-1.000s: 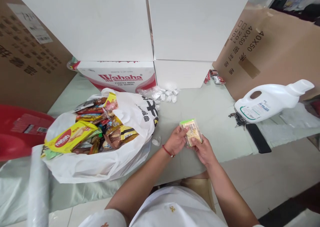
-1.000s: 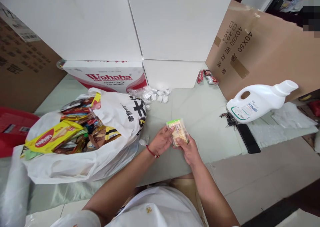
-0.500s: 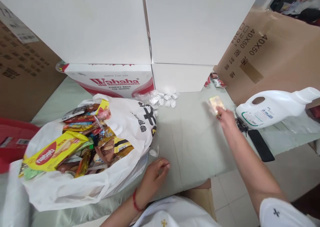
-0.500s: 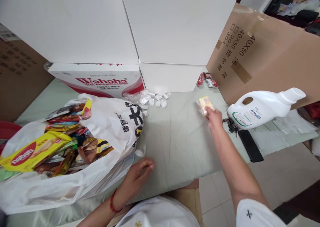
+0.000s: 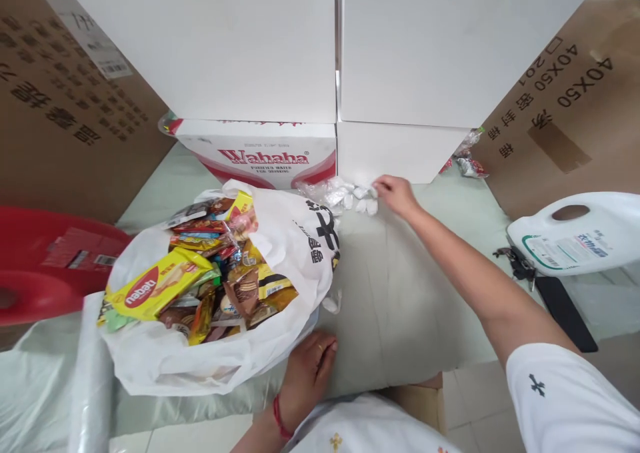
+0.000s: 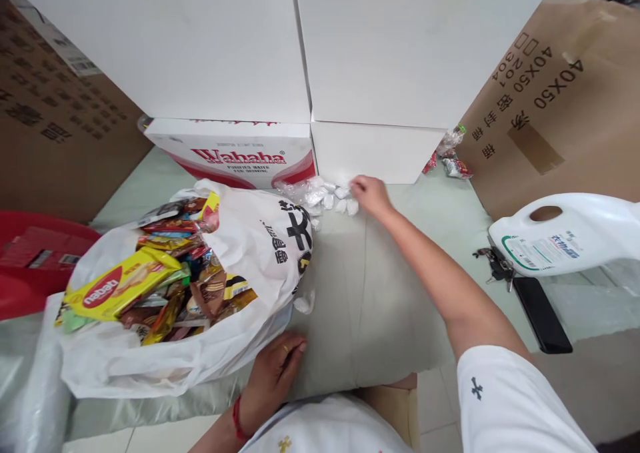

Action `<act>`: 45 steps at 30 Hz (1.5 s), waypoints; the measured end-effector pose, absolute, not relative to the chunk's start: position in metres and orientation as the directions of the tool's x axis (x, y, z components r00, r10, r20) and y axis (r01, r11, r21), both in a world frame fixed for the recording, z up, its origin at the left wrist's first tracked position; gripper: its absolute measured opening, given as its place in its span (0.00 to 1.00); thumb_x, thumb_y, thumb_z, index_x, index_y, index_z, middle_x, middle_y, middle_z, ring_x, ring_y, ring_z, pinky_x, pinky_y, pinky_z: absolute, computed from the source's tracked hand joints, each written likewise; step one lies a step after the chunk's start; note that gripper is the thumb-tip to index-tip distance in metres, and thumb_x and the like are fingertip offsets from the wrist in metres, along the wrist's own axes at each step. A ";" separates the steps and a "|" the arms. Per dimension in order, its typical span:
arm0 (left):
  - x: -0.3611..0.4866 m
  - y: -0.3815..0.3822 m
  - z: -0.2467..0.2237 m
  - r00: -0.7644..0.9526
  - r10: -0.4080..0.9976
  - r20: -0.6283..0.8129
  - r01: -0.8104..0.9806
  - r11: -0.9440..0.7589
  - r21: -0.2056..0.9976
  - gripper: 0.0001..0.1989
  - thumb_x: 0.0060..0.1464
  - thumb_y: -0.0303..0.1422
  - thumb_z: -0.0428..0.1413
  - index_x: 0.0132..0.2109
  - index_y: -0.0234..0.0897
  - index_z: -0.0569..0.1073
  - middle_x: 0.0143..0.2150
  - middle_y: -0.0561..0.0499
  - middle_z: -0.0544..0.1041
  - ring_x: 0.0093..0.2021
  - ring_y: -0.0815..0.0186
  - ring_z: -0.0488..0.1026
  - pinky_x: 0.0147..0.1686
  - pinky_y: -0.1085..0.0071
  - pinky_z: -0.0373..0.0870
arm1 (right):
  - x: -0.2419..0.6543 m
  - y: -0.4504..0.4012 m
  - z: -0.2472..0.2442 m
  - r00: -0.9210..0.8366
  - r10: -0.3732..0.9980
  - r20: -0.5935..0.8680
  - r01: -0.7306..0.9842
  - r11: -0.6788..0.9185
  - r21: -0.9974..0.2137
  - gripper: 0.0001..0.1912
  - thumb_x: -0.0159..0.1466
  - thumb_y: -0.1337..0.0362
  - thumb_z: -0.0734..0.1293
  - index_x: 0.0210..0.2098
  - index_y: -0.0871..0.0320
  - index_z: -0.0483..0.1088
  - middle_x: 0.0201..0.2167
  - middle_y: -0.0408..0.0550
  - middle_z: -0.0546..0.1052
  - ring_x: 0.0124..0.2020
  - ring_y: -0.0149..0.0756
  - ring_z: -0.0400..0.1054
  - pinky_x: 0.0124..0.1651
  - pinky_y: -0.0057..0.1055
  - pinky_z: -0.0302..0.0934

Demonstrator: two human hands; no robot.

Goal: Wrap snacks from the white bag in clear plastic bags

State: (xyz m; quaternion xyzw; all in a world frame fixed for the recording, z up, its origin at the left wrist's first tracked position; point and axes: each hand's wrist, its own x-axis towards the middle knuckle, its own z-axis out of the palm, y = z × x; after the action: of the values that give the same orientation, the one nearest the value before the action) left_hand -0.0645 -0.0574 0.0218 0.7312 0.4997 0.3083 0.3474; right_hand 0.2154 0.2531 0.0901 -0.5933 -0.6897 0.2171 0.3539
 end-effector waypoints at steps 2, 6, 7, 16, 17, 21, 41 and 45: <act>-0.065 -0.058 0.019 0.325 0.935 0.145 0.541 -0.309 0.783 0.11 0.67 0.32 0.49 0.39 0.39 0.75 0.31 0.51 0.75 0.31 0.66 0.73 0.32 0.71 0.68 | 0.161 0.261 0.091 -0.329 0.911 0.249 0.743 0.412 -0.527 0.10 0.66 0.65 0.64 0.41 0.55 0.78 0.42 0.48 0.79 0.43 0.39 0.72 0.47 0.33 0.63; -0.063 -0.061 0.020 0.328 0.931 0.159 0.570 -0.329 0.753 0.11 0.67 0.30 0.48 0.39 0.38 0.75 0.31 0.50 0.75 0.32 0.65 0.73 0.33 0.70 0.68 | 0.082 0.285 0.097 -0.458 0.881 0.123 0.835 0.473 -0.281 0.20 0.65 0.66 0.63 0.56 0.53 0.72 0.58 0.52 0.73 0.49 0.46 0.71 0.44 0.36 0.64; -0.064 -0.061 0.021 0.330 0.932 0.150 0.566 -0.322 0.759 0.12 0.67 0.30 0.48 0.39 0.38 0.75 0.31 0.50 0.75 0.32 0.65 0.73 0.33 0.70 0.68 | 0.073 0.290 0.098 -0.461 0.883 0.086 0.844 0.466 -0.265 0.19 0.66 0.66 0.62 0.55 0.54 0.72 0.58 0.53 0.73 0.49 0.47 0.71 0.44 0.36 0.63; -0.056 -0.055 0.028 0.309 0.951 -0.023 0.357 -0.093 0.930 0.16 0.67 0.39 0.47 0.37 0.38 0.75 0.32 0.50 0.74 0.33 0.65 0.70 0.35 0.69 0.66 | 0.160 0.178 0.116 0.088 0.993 0.077 0.158 0.062 -0.985 0.15 0.63 0.49 0.68 0.38 0.54 0.72 0.30 0.42 0.73 0.22 0.27 0.58 0.26 0.25 0.54; -0.049 -0.049 0.031 0.314 0.947 -0.066 0.289 -0.030 0.957 0.16 0.67 0.41 0.48 0.37 0.37 0.75 0.31 0.50 0.74 0.33 0.66 0.70 0.35 0.69 0.65 | 0.175 0.150 0.113 0.070 0.996 -0.056 -0.012 -0.056 -0.998 0.16 0.60 0.49 0.71 0.39 0.54 0.72 0.29 0.40 0.71 0.19 0.24 0.52 0.22 0.24 0.49; -0.008 -0.018 0.045 0.342 0.909 -0.238 -0.037 0.266 0.963 0.19 0.63 0.48 0.52 0.44 0.37 0.76 0.31 0.51 0.73 0.31 0.67 0.68 0.31 0.72 0.64 | 0.201 0.046 0.087 0.025 0.941 -0.336 -0.401 -0.298 -0.866 0.19 0.52 0.57 0.75 0.42 0.55 0.76 0.25 0.38 0.68 0.16 0.21 0.41 0.16 0.23 0.40; 0.049 0.007 0.038 0.333 0.853 -0.403 -0.526 0.522 0.671 0.21 0.38 0.40 0.72 0.35 0.37 0.72 0.36 0.54 0.74 0.36 0.70 0.71 0.37 0.74 0.66 | 0.200 -0.048 0.060 0.088 0.901 -0.425 -0.293 -0.384 -0.876 0.21 0.51 0.48 0.78 0.34 0.56 0.74 0.19 0.35 0.63 0.16 0.21 0.42 0.20 0.24 0.36; 0.047 0.006 0.033 0.301 0.867 -0.396 -0.487 0.497 0.718 0.16 0.40 0.36 0.70 0.32 0.38 0.71 0.34 0.54 0.74 0.34 0.70 0.70 0.37 0.73 0.67 | 0.212 -0.052 0.056 0.268 0.925 -0.268 -0.061 -0.262 -0.963 0.17 0.55 0.47 0.75 0.32 0.54 0.76 0.19 0.38 0.67 0.20 0.28 0.52 0.22 0.27 0.46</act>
State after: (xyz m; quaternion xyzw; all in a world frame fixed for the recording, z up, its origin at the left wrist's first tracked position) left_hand 0.0468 0.0064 0.0327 0.2407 0.3948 0.4398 0.7699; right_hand 0.2122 -0.0516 0.0559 -0.6209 -0.3479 0.4952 0.4982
